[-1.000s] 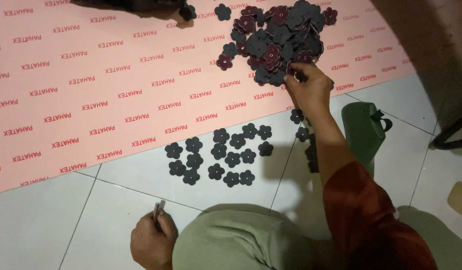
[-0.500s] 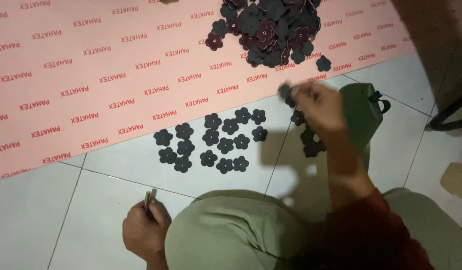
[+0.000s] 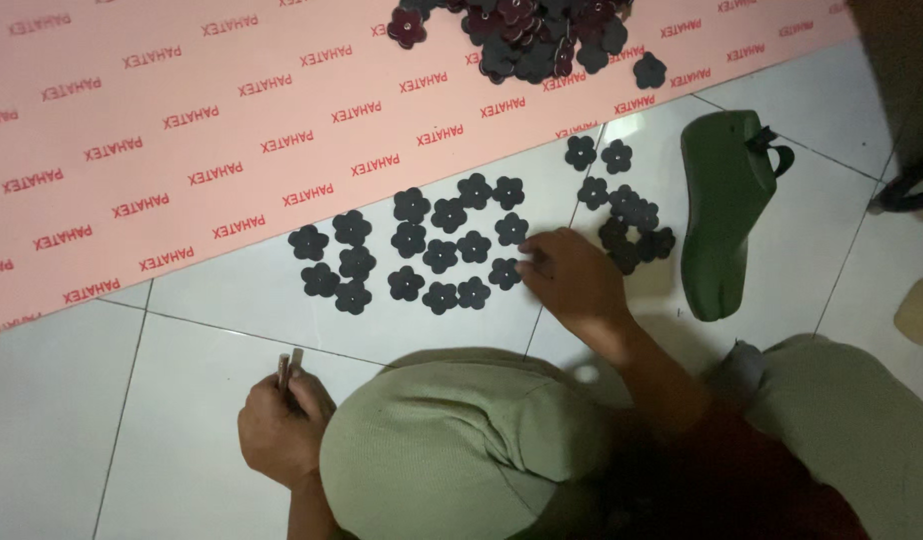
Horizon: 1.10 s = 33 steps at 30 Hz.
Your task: The person sits on the floor and uses a hot glue gun to attach small flower-shaped decorations to the upper surface of a green shoe. They pick up each flower, apply glue, and press it onto the shoe, repeating the process for multiple pieces.
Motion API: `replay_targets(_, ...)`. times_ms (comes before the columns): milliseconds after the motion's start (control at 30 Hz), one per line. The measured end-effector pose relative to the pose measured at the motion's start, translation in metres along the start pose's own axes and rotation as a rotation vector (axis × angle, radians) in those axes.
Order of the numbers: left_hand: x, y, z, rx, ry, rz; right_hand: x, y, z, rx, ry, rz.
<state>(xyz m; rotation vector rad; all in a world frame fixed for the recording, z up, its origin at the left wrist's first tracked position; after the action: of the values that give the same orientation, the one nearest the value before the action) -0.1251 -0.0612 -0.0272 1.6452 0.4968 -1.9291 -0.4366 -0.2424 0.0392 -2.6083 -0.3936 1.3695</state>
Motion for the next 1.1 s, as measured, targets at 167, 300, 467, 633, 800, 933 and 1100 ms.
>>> replay_targets(167, 0.002, 0.0, 0.0, -0.077, 0.011, -0.067, 0.014, -0.012, -0.002, -0.21, -0.083, 0.051)
replay_targets(300, 0.001, 0.001, 0.002, -0.046, -0.026, -0.031, 0.037, -0.014, -0.001, -0.324, -0.174, 0.126)
replay_targets(467, -0.001, 0.001, 0.002, 0.004, -0.05, 0.027, 0.051, -0.014, 0.005, -0.257, -0.16, 0.202)
replay_targets(633, -0.003, -0.002, 0.0, -0.025, -0.023, -0.009, 0.048, -0.02, 0.005, -0.168, -0.082, 0.201)
replay_targets(800, -0.011, -0.009, 0.004, -0.018, -0.03, 0.04, 0.02, -0.048, 0.028, 0.072, 0.142, 0.074)
replay_targets(933, -0.02, -0.019, 0.011, 0.015, -0.034, 0.087, 0.0, -0.091, 0.054, -0.281, 0.005, 0.304)
replay_targets(1100, -0.027, -0.03, 0.019, -0.021, -0.06, 0.026, -0.005, -0.121, 0.083, -0.468, -0.169, 0.307)
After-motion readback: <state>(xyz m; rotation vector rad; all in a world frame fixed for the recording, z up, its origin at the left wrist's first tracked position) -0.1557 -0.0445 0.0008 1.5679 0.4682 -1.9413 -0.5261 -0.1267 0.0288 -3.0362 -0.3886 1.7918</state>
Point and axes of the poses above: each hand's wrist, its own y-axis towards the middle knuckle, its own x-axis out of the palm, z = x × y, the point moved 1 cm from there along y, towards the middle knuckle, and after that the axes turned 2 degrees about z, right-handed, at the moved point
